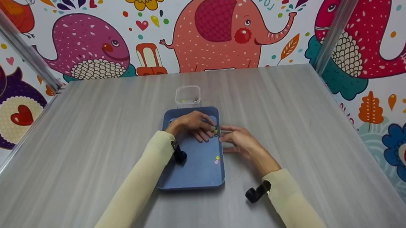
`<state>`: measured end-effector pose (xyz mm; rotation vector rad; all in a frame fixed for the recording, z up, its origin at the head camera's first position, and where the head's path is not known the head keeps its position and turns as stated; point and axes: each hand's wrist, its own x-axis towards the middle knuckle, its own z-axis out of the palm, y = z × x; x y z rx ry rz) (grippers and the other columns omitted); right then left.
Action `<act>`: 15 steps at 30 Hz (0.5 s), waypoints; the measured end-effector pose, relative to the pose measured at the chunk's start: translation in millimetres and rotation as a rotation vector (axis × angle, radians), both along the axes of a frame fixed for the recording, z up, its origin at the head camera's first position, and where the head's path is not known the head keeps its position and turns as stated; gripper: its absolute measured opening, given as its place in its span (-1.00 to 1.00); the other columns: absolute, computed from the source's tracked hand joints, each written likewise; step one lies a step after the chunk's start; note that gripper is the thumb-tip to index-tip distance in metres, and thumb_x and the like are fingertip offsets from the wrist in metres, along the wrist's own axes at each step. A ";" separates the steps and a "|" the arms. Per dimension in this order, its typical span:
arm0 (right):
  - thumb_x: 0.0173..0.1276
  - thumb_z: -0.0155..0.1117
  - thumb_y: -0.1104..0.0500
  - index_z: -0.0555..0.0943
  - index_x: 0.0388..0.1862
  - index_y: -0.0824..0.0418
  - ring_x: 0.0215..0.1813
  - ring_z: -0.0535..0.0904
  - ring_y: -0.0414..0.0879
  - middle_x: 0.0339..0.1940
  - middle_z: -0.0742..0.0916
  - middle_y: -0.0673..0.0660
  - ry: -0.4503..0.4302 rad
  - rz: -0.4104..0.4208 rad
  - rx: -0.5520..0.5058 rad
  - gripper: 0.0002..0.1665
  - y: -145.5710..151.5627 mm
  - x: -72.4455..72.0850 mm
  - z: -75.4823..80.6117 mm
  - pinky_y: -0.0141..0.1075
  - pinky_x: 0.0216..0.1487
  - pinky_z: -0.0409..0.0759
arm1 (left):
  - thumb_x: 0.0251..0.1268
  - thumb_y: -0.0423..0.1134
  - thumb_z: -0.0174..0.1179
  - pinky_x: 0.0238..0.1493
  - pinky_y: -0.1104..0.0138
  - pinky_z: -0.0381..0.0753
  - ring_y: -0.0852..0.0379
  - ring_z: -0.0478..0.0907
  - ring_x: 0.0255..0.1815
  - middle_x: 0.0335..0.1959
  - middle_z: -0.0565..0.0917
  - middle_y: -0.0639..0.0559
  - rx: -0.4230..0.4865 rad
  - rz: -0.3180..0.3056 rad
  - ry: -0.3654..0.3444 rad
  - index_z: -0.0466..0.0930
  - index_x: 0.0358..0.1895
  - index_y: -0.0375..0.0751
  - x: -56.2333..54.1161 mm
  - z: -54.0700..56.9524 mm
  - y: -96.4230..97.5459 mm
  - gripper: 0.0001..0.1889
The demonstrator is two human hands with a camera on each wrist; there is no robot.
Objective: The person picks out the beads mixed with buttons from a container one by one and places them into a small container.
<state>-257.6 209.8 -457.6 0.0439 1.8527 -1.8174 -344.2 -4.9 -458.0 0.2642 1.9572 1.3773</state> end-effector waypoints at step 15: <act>0.40 0.13 0.32 0.12 0.59 0.30 0.20 0.58 -0.18 0.57 0.30 0.33 -0.015 -0.010 -0.016 -0.19 0.7 -0.2 1.0 -0.15 0.19 0.69 | 0.36 -0.28 0.29 -0.42 0.21 0.81 0.05 0.77 -0.49 -0.32 0.81 -0.15 0.002 -0.002 -0.045 0.70 0.02 -0.20 -1.7 12.0 -15.5 -0.78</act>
